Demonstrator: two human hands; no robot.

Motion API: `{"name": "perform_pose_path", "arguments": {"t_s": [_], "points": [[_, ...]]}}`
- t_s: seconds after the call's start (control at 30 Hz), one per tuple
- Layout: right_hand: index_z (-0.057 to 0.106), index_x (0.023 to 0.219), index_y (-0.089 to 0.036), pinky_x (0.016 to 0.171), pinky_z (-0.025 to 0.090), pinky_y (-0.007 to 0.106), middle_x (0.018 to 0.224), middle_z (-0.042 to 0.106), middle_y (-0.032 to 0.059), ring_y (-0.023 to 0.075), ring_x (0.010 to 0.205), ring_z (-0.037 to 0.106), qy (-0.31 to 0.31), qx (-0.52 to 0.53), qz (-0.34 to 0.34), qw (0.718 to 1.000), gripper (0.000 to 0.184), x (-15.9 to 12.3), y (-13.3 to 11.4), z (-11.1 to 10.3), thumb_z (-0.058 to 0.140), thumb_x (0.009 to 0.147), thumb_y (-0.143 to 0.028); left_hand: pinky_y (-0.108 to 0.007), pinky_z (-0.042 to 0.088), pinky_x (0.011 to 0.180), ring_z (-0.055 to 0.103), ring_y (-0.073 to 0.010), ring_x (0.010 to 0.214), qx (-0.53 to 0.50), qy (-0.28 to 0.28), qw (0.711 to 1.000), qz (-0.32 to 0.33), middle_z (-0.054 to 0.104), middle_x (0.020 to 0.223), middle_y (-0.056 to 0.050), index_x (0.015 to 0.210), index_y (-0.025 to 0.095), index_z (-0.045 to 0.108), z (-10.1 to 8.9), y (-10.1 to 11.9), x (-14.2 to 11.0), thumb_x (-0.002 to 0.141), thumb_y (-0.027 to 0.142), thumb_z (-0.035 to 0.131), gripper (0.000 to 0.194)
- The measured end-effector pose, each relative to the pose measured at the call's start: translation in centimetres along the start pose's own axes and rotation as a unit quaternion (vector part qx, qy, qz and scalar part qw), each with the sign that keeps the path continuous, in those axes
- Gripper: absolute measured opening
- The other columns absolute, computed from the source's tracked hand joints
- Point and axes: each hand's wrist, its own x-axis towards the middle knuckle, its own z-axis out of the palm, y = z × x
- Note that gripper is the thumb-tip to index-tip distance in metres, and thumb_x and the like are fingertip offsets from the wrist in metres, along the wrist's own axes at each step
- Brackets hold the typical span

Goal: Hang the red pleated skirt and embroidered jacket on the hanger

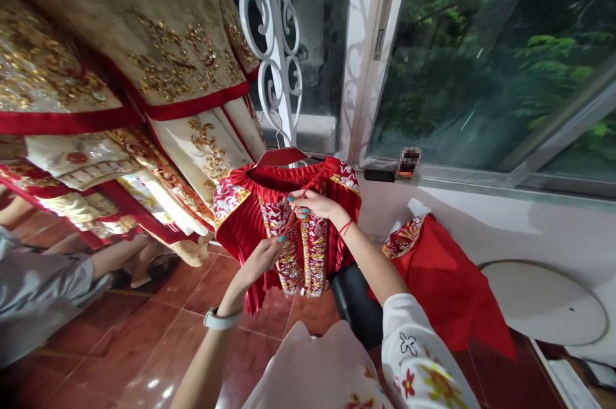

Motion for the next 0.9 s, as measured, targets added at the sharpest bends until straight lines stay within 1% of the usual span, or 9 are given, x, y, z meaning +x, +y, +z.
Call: {"name": "perform_pose_path", "arguments": {"t_s": [0.1, 0.17, 0.23, 0.3, 0.37, 0.5, 0.63, 0.77, 0.9], "points": [[0.065, 0.081, -0.015, 0.045, 0.022, 0.019, 0.053, 0.035, -0.0107, 0.0043, 0.046, 0.025, 0.033, -0.109, 0.025, 0.993, 0.036, -0.9, -1.8, 0.6, 0.08, 0.076, -0.047, -0.026, 0.038, 0.06, 0.047, -0.0159, 0.059, 0.283, 0.12, 0.945, 0.111, 0.048, 0.065, 0.0, 0.07, 0.022, 0.051, 0.2, 1.0, 0.5, 0.088, 0.023, 0.053, 0.018], [0.064, 0.071, -0.015, 0.044, 0.019, 0.021, 0.049, 0.033, -0.0104, 0.0051, 0.045, 0.024, 0.081, -0.208, 0.028, 0.974, 0.036, -1.5, -2.8, 0.7, 0.074, 0.08, -0.049, -0.032, 0.046, 0.077, 0.059, -0.0224, 0.081, 0.35, 0.191, 0.893, 0.21, 0.06, 0.087, -0.007, 0.087, 0.022, 0.06, 0.3, 2.5, 1.3, 0.087, 0.016, 0.048, 0.014], [0.061, 0.062, -0.016, 0.046, 0.021, 0.022, 0.047, 0.037, -0.0085, 0.0062, 0.046, 0.027, 0.129, -0.294, 0.018, 0.947, 0.039, -1.9, -3.4, 0.7, 0.073, 0.08, -0.048, -0.038, 0.046, 0.093, 0.06, -0.0254, 0.104, 0.344, 0.216, 0.863, 0.3, 0.063, 0.108, -0.012, 0.109, 0.02, 0.061, 0.3, 4.5, 2.8, 0.087, 0.013, 0.045, 0.028], [0.059, 0.057, -0.016, 0.05, 0.026, 0.023, 0.049, 0.045, -0.0061, 0.0077, 0.05, 0.033, 0.178, -0.342, -0.017, 0.923, 0.04, -2.2, -3.4, 0.8, 0.073, 0.079, -0.047, -0.037, 0.047, 0.096, 0.061, -0.0239, 0.106, 0.31, 0.18, 0.871, 0.336, 0.065, 0.109, -0.011, 0.121, 0.017, 0.058, 0.0, 6.3, 5.3, 0.089, 0.015, 0.044, 0.036], [0.06, 0.058, -0.017, 0.053, 0.029, 0.024, 0.051, 0.049, -0.0045, 0.0092, 0.053, 0.038, 0.235, -0.351, -0.063, 0.904, 0.039, -2.5, -3.2, 1.1, 0.071, 0.081, -0.047, -0.032, 0.05, 0.086, 0.064, -0.0202, 0.089, 0.277, 0.105, 0.9, 0.319, 0.067, 0.093, -0.007, 0.122, 0.015, 0.059, -0.5, 7.8, 8.1, 0.091, 0.018, 0.042, 0.035], [0.061, 0.06, -0.018, 0.059, 0.038, 0.026, 0.057, 0.057, 0.0, 0.0134, 0.059, 0.049, 0.31, -0.306, -0.134, 0.89, 0.04, -2.8, -2.4, 1.8, 0.065, 0.085, -0.049, -0.027, 0.05, 0.075, 0.061, -0.0163, 0.07, 0.23, -0.045, 0.94, 0.248, 0.067, 0.072, -0.002, 0.094, 0.014, 0.07, -1.6, 9.1, 12.4, 0.094, 0.028, 0.045, 0.029], [0.069, 0.078, -0.019, 0.065, 0.045, 0.027, 0.075, 0.066, 0.0048, 0.02, 0.076, 0.058, 0.353, -0.213, -0.173, 0.894, 0.032, -2.4, -2.0, 2.5, 0.071, 0.079, -0.051, -0.028, 0.051, 0.081, 0.064, -0.0168, 0.071, 0.149, -0.147, 0.964, 0.163, 0.069, 0.065, -0.002, 0.078, 0.015, 0.072, -1.8, 9.3, 13.5, 0.09, 0.035, 0.057, 0.027], [0.069, 0.09, -0.019, 0.051, 0.033, 0.023, 0.067, 0.055, -0.001, 0.0114, 0.059, 0.045, 0.357, -0.126, -0.18, 0.908, 0.034, -2.6, -1.1, 3.4, 0.071, 0.078, -0.051, -0.03, 0.052, 0.085, 0.066, -0.0152, 0.08, -0.044, -0.039, 0.982, 0.181, 0.073, 0.081, -0.004, 0.103, 0.014, 0.072, -1.7, 9.4, 12.3, 0.089, 0.028, 0.06, 0.023], [0.063, 0.094, -0.022, 0.045, 0.019, 0.024, 0.062, 0.038, -0.0077, 0.0072, 0.048, 0.024, 0.326, -0.06, -0.161, 0.93, 0.033, -3.7, 0.5, 3.4, 0.069, 0.079, -0.051, -0.026, 0.053, 0.078, 0.062, -0.0113, 0.073, -0.25, 0.092, 0.922, 0.281, 0.068, 0.082, -0.002, 0.107, 0.02, 0.07, -3.5, 10.4, 7.9, 0.095, 0.033, 0.057, 0.022]]}}
